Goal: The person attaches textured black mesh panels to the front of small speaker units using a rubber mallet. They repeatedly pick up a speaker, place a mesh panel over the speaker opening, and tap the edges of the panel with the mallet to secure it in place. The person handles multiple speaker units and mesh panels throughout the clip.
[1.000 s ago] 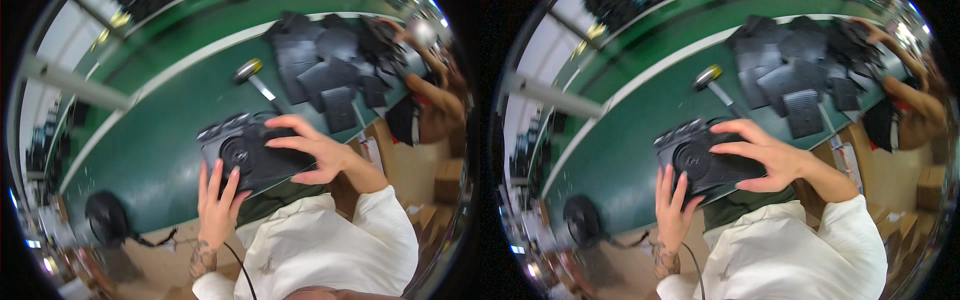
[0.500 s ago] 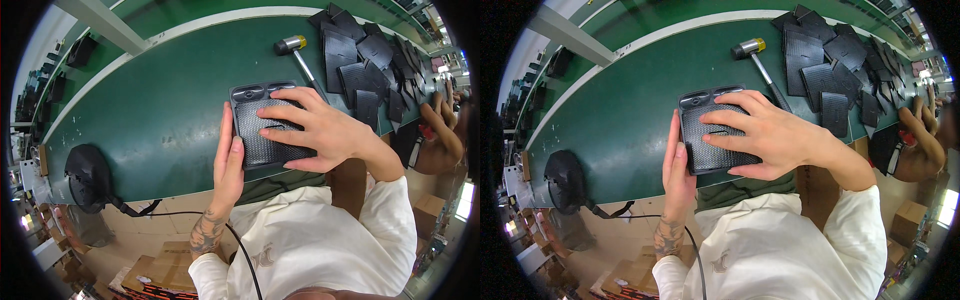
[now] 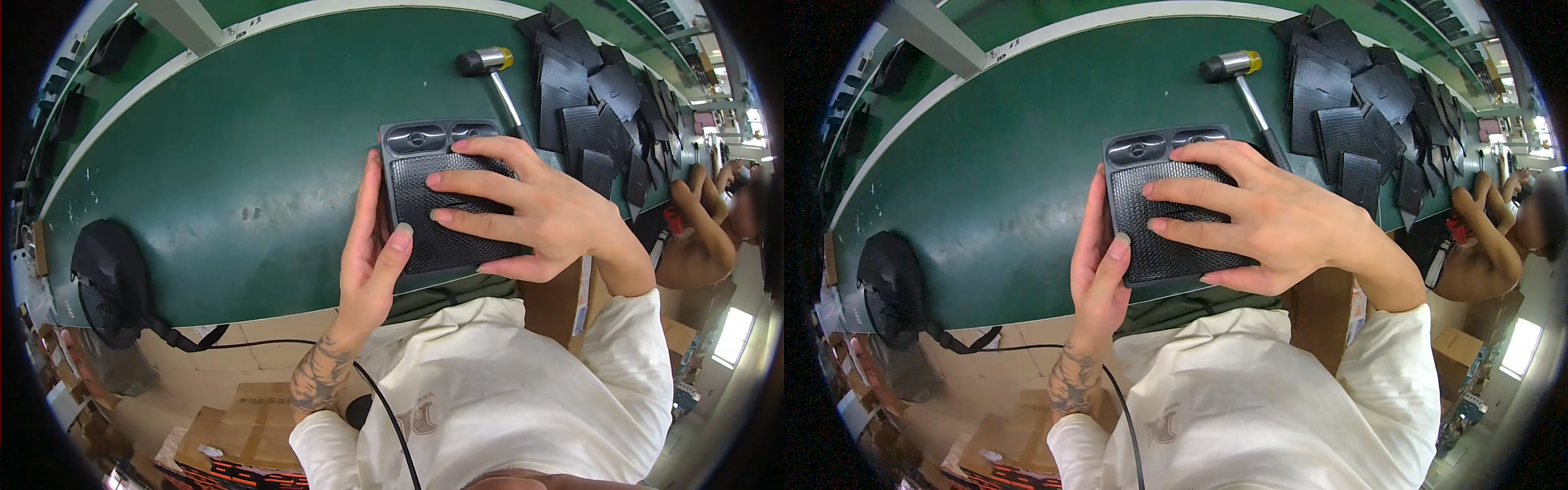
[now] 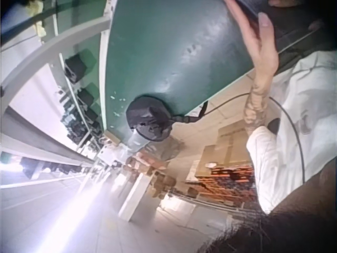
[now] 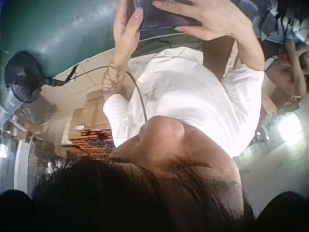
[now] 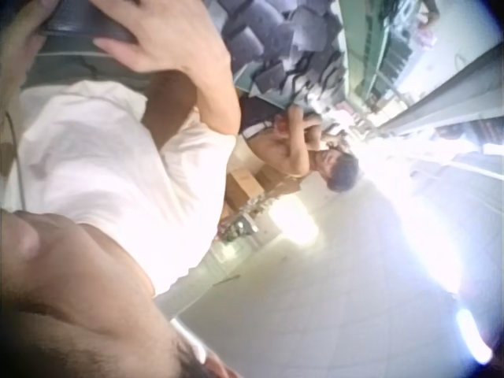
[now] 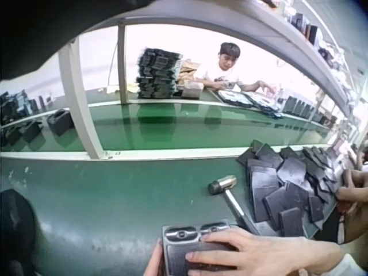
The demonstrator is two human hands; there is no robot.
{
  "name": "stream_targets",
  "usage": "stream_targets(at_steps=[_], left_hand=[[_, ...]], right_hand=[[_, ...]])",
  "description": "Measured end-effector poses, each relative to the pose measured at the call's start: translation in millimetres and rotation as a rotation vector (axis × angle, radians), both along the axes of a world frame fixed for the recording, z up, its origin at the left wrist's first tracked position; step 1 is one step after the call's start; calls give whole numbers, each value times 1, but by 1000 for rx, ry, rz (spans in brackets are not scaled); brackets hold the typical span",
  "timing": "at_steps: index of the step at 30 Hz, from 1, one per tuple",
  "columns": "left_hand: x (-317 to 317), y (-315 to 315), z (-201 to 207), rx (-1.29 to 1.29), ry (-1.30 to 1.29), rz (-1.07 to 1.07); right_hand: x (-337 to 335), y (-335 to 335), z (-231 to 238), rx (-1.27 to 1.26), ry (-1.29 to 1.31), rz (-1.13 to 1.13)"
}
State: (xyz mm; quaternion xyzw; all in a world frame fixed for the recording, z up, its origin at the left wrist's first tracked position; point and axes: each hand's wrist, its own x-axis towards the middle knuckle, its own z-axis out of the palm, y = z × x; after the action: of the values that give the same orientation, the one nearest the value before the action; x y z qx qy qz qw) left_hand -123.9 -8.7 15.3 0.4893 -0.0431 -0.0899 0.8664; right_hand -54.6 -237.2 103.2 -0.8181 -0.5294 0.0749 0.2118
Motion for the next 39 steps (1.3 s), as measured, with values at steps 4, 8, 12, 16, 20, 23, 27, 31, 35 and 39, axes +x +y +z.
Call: stream_targets(at_steps=[4, 8, 12, 16, 20, 23, 27, 31, 35, 39], left_hand=[[3, 3, -4, 16, 4, -4], [23, 2, 5, -47, 48, 43], [49, -6, 12, -40, 241, 30], [47, -10, 10, -17, 187, 102], [48, -12, 2, 29, 109, 186], [48, -8, 0, 83, 65, 163], [48, -10, -3, 150, 25, 176], [49, -10, 3, 140, 78, 147], [50, -9, 2, 84, 61, 159], [50, -9, 0, 99, 61, 154]], right_hand=[[1, 1, 3, -17, -2, 7], [3, 2, 6, -27, -16, 15], [2, 2, 5, -4, -16, 35], [7, 2, -2, 32, -10, 70], [9, 2, -6, 66, 16, 105], [8, 3, -6, 59, 23, 110], [4, 3, -7, 56, 53, 67], [3, 3, -3, 42, 56, 53], [-7, 11, 3, -65, -54, -3], [-26, 26, -17, -14, -170, -19]])
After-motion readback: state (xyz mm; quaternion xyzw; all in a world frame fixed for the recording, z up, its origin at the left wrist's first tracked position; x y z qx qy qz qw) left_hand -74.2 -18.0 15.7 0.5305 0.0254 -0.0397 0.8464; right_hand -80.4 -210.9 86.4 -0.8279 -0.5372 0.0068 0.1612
